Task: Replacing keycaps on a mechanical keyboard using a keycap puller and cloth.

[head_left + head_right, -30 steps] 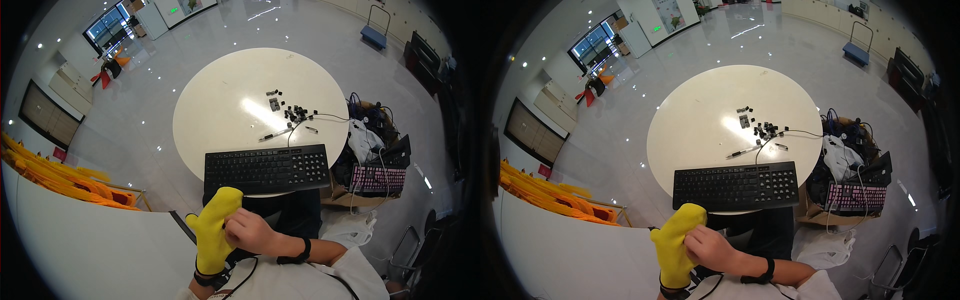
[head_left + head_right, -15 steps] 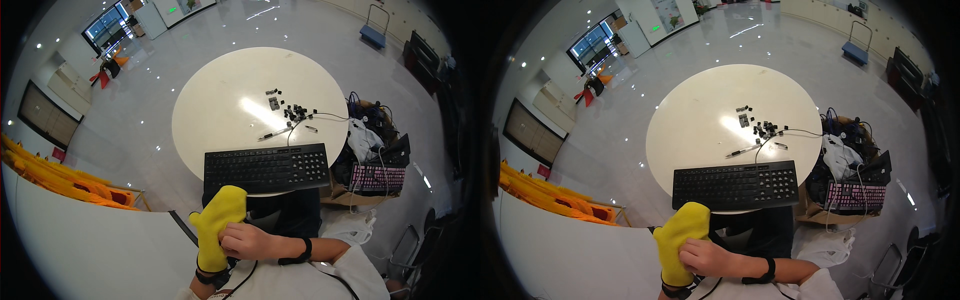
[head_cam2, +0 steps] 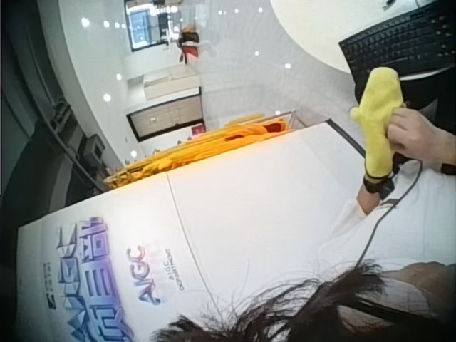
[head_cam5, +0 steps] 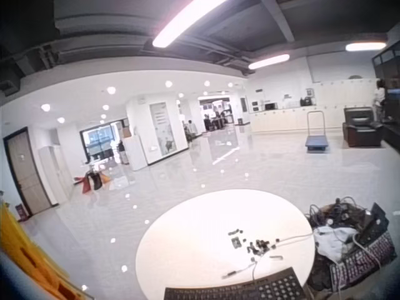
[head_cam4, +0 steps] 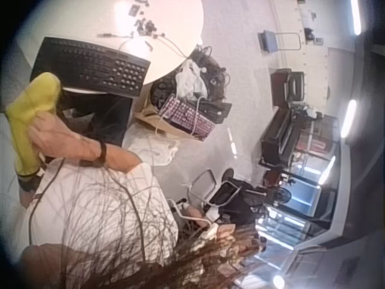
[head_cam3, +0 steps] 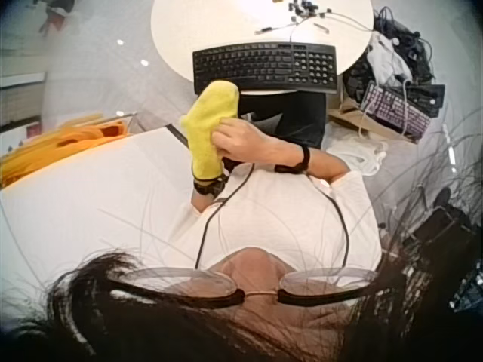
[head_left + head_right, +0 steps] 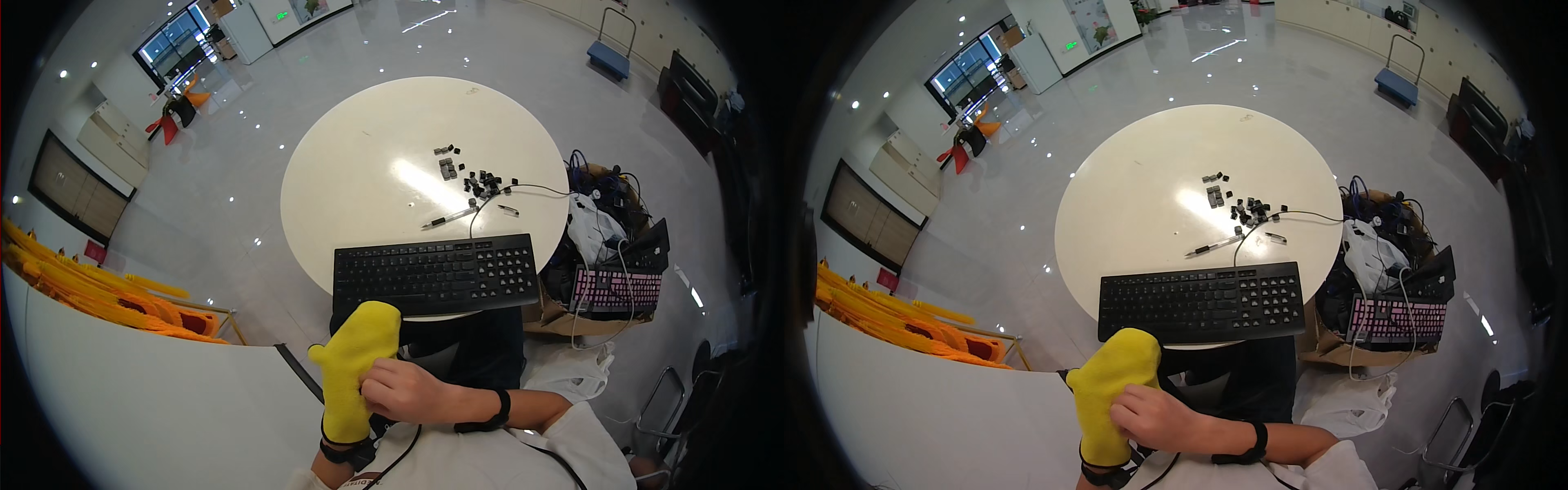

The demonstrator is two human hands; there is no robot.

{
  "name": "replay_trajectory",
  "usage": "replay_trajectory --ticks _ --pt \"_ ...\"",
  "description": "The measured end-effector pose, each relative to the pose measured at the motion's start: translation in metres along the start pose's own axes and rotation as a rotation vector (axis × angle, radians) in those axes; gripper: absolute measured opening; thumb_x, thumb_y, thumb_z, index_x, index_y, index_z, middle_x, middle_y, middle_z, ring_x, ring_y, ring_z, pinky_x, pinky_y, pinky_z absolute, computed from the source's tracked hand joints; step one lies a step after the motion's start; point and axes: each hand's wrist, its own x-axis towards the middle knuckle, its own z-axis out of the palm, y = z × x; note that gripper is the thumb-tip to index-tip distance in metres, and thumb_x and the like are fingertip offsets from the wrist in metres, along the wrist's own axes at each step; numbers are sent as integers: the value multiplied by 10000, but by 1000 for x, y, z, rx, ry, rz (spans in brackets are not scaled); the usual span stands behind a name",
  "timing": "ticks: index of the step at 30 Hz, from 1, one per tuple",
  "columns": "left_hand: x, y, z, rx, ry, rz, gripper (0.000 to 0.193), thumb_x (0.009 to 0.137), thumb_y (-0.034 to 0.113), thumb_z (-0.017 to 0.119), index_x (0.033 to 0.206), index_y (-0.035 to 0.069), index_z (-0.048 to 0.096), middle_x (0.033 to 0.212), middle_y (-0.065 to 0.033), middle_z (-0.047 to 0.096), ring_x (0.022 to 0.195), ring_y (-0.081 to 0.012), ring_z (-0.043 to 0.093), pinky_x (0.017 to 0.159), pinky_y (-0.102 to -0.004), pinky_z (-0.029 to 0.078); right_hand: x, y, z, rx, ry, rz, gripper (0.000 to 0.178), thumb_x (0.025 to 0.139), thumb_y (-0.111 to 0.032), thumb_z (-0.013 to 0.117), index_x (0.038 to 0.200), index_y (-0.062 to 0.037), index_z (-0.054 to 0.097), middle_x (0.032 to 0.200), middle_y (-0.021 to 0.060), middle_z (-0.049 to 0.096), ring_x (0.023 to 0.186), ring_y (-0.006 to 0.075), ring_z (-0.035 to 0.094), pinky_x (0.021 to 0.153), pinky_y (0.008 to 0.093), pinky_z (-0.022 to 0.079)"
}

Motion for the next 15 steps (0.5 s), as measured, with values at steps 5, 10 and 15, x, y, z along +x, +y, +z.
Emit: replay_trajectory --ticks 5,10,15 --pt "10 3 2 -91 47 101 491 1201 139 634 1650 -31 532 1570 -171 677 1379 -286 697 1189 -402 550 4 -1 1 -84 45 102 341 753 52 879 950 -41 616 938 106 679 830 306 673 696 404 575" --pt "18 11 16 601 -128 271 519 1226 252 608 1660 -10 500 1579 -159 657 1420 -279 667 1238 -426 523 8 1 2 -173 126 171 300 800 20 844 989 -16 613 912 138 639 859 345 656 764 435 588" --pt "4 -16 -30 245 -54 42 579 1227 302 610 1699 16 438 1638 -162 603 1486 -291 624 1280 -448 497 -2 3 6 -54 -17 100 286 817 21 836 991 -16 612 932 134 638 881 338 657 776 427 591"
